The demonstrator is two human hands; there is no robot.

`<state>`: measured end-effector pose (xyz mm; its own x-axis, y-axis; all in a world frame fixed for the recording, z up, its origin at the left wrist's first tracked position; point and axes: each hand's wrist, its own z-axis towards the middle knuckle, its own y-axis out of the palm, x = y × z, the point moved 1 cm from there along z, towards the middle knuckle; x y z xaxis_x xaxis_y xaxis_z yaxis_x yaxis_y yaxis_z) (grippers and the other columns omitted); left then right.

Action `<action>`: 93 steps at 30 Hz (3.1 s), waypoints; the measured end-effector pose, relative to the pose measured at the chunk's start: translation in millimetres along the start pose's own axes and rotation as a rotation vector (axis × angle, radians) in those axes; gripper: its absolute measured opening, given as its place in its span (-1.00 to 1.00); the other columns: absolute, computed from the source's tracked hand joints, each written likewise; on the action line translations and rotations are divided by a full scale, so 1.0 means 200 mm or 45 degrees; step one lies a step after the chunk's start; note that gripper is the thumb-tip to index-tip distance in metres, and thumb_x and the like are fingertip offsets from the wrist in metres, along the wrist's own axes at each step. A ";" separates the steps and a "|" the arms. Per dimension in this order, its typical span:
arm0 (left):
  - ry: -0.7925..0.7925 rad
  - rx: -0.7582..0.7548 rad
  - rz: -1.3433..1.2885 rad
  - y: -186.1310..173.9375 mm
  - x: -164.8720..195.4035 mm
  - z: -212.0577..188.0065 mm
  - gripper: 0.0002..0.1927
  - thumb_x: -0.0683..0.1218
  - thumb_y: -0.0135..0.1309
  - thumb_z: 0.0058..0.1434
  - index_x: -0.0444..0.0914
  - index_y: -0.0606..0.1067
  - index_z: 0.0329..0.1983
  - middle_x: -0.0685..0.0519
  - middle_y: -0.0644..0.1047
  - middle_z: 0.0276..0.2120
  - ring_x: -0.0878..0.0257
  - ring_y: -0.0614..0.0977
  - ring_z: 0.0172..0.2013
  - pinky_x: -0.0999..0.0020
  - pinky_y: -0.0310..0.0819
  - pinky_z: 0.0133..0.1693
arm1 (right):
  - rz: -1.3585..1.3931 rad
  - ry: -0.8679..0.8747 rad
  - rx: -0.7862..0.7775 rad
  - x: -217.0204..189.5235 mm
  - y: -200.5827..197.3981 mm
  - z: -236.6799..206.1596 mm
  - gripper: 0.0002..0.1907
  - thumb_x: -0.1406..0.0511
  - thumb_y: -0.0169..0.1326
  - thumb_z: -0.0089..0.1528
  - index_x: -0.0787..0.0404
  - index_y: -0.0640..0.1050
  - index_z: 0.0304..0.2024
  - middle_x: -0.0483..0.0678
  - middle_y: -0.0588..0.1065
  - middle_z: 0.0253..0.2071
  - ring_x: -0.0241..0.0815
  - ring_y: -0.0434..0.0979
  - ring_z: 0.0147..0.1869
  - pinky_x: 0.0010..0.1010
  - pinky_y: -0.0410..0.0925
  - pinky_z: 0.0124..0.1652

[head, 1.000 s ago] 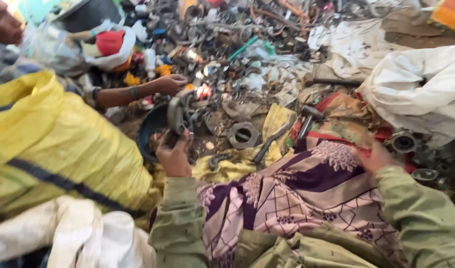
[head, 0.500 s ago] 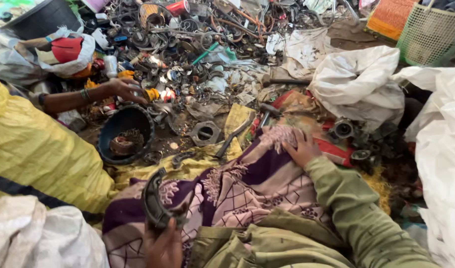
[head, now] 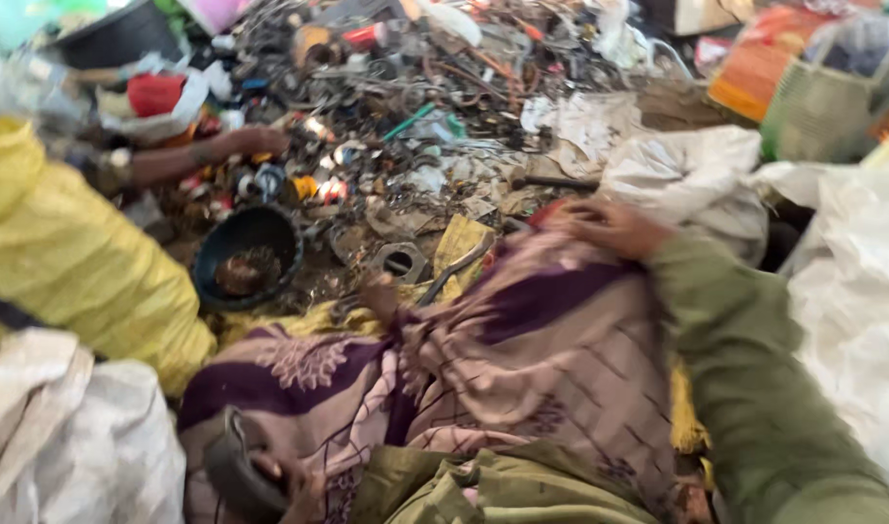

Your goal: The person sits on the floor and uses a hammer and a metal rod to strike and shape curved metal pieces. They repeatedly pick up the parts, position them on a metal base, and hit them with the hammer to adjust their form.

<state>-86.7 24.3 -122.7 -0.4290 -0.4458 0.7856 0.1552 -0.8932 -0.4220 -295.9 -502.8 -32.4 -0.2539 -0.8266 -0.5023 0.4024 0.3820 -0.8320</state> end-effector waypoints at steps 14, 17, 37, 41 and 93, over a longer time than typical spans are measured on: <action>0.442 0.189 0.332 0.09 -0.15 0.32 -0.67 -0.11 0.27 0.17 -0.35 0.46 -0.12 -0.25 0.52 -0.29 -0.28 0.55 -0.23 -0.09 0.43 -0.19 | -0.554 0.653 -0.255 0.75 -0.06 -0.11 -0.19 -0.28 0.04 0.19 0.14 0.62 0.19 0.28 0.61 0.09 0.20 0.59 0.18 -0.11 0.36 0.20; 0.549 0.286 0.300 0.20 -0.14 0.51 -0.62 -0.11 0.29 0.23 -0.34 0.48 0.04 -0.23 0.55 -0.27 -0.27 0.57 -0.24 -0.09 0.44 -0.17 | -0.441 0.560 -0.313 0.82 0.01 0.00 -0.18 -0.28 0.05 0.15 0.10 0.58 0.22 0.20 0.56 0.17 0.17 0.53 0.24 -0.13 0.30 0.23; 0.311 -0.886 0.266 1.14 0.53 0.64 -0.44 0.01 0.32 0.09 -0.40 0.41 0.01 -0.26 0.61 -0.15 -0.13 0.67 -0.14 0.06 0.59 -0.07 | -1.037 0.163 0.678 0.53 -0.23 0.43 -0.82 0.24 0.13 0.36 0.19 0.65 -0.25 0.18 0.60 -0.23 0.21 0.61 -0.14 0.00 0.46 0.01; 0.207 -1.280 -0.056 1.42 0.30 0.25 -0.47 -0.02 0.25 0.08 -0.35 0.45 0.08 -0.19 0.65 -0.16 -0.01 0.71 -0.18 0.15 0.61 -0.09 | -0.658 0.160 0.760 0.49 -0.23 0.39 -0.63 0.08 0.17 0.43 0.27 0.64 -0.20 0.20 0.60 -0.19 0.25 0.60 -0.12 0.03 0.44 -0.09; -0.596 -1.481 -1.062 1.21 0.09 0.10 -0.71 -0.23 0.31 0.06 -0.31 0.55 -0.15 0.11 0.62 -0.30 0.37 0.60 -0.29 0.44 0.48 -0.18 | -0.760 0.205 0.767 0.42 -0.29 0.96 -0.65 0.18 0.02 0.53 0.43 0.49 0.01 0.35 0.49 0.07 0.36 0.47 0.15 0.08 0.35 0.09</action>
<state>-37.9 -201.6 -201.9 0.3140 -0.0264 0.9491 -0.8519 -0.4491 0.2694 -171.7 -673.6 20.0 -0.6748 -0.7330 -0.0859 0.5483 -0.4199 -0.7232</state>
